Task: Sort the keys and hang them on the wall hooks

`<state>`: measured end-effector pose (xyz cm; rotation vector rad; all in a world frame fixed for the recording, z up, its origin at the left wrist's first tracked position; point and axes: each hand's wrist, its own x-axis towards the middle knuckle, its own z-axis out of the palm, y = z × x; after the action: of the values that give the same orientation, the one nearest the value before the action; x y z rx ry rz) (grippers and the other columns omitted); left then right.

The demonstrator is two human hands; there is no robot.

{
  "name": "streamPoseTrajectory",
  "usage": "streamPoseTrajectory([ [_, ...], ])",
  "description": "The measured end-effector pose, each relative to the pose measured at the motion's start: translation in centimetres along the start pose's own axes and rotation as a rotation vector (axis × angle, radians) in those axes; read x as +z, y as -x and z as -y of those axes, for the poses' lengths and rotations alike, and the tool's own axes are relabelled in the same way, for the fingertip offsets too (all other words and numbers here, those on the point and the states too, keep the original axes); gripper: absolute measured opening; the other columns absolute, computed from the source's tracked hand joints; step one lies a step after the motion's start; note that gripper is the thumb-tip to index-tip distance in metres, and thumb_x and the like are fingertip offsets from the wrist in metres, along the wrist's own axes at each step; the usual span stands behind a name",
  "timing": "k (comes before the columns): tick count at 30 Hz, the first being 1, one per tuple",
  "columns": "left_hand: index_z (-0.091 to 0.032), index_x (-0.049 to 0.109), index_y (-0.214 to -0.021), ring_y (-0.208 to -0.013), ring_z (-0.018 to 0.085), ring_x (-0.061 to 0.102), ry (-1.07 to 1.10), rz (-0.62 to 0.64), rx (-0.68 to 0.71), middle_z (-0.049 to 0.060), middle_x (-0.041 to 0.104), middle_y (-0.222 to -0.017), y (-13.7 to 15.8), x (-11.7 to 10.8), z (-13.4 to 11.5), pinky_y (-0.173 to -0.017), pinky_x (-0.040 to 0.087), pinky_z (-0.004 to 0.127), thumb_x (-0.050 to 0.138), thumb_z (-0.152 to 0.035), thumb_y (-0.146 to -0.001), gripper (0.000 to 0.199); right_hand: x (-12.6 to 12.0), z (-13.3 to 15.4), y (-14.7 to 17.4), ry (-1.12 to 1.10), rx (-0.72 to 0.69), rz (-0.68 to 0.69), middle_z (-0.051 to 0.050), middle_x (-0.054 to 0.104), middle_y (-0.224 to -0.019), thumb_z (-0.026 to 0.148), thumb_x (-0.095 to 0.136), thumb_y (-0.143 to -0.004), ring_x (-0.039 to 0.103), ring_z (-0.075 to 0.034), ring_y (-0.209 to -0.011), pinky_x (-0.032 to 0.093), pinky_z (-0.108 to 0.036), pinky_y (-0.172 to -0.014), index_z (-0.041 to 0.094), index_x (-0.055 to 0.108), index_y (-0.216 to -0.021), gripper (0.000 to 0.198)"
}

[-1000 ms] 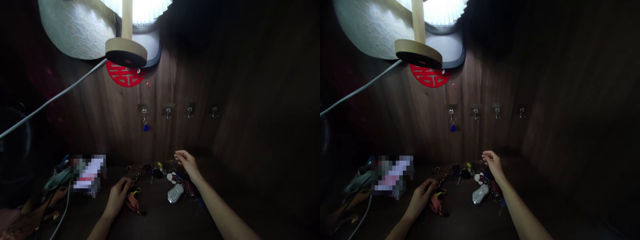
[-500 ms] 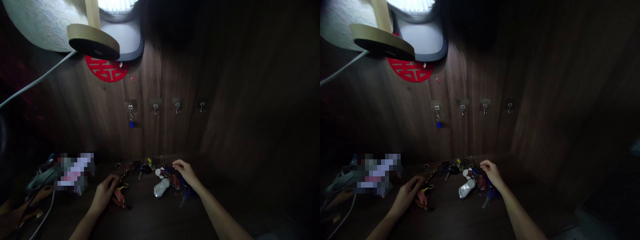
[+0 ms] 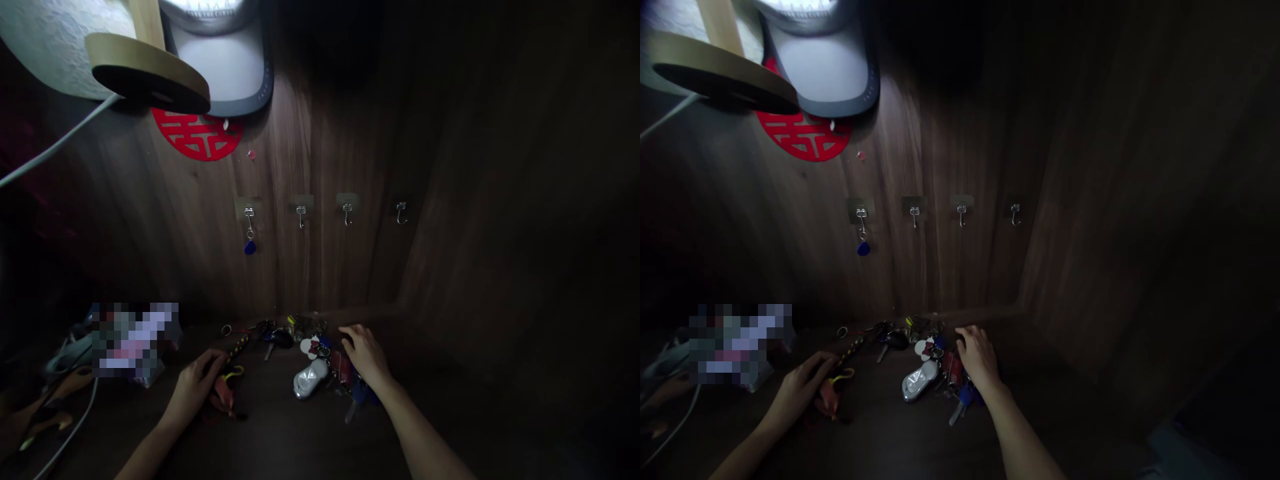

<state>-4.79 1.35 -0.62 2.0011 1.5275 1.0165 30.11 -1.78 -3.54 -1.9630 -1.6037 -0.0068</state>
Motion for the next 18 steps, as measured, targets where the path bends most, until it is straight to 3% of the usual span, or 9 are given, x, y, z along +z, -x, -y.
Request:
streamPoseTrajectory([
  [4, -0.024, 0.064, -0.074, -0.075, 0.019, 0.067, -0.028, 0.042, 0.005, -0.002, 0.071, -0.076, -0.9, 0.1, 0.4, -0.068, 0.049, 0.023, 0.046, -0.046, -0.075, 0.028, -0.1, -0.1, -0.4, -0.057, -0.022, 0.012, -0.008, 0.061, -0.104, 0.002, 0.044, -0.071, 0.052, -0.025, -0.102, 0.040, -0.037, -0.087, 0.026, 0.066, -0.101, 0.044],
  [8, -0.024, 0.065, -0.072, -0.070, 0.019, 0.066, -0.059, 0.125, -0.008, -0.003, 0.071, -0.071, -1.8, -0.3, 0.2, -0.063, 0.048, 0.021, 0.048, -0.045, -0.074, 0.027, -0.6, -0.2, -2.0, -0.458, -0.048, 0.032, -0.004, 0.063, -0.085, -0.002, 0.046, -0.062, 0.058, -0.021, -0.090, 0.042, -0.034, -0.086, 0.024, 0.069, -0.080, 0.040],
  [13, -0.025, 0.067, -0.079, -0.075, 0.019, 0.066, -0.008, 0.074, 0.012, -0.003, 0.072, -0.078, -1.8, 0.2, -2.1, -0.067, 0.048, 0.023, 0.049, -0.044, -0.075, 0.026, -1.2, 0.3, -3.9, -0.682, -0.019, 0.045, -0.002, 0.066, -0.078, 0.013, 0.050, -0.069, 0.063, -0.017, -0.068, 0.050, -0.031, -0.067, 0.021, 0.066, -0.084, 0.024],
  [18, -0.025, 0.066, -0.087, -0.084, 0.020, 0.065, 0.171, -0.002, 0.049, -0.001, 0.071, -0.089, -1.2, 3.7, -5.6, -0.076, 0.048, 0.028, 0.049, -0.036, -0.078, 0.022, -2.2, 3.5, -3.9, -1.082, -0.004, 0.092, -0.004, 0.068, -0.081, 0.032, 0.063, -0.069, 0.064, -0.017, -0.069, 0.047, -0.026, -0.056, 0.019, 0.065, -0.084, 0.020],
])
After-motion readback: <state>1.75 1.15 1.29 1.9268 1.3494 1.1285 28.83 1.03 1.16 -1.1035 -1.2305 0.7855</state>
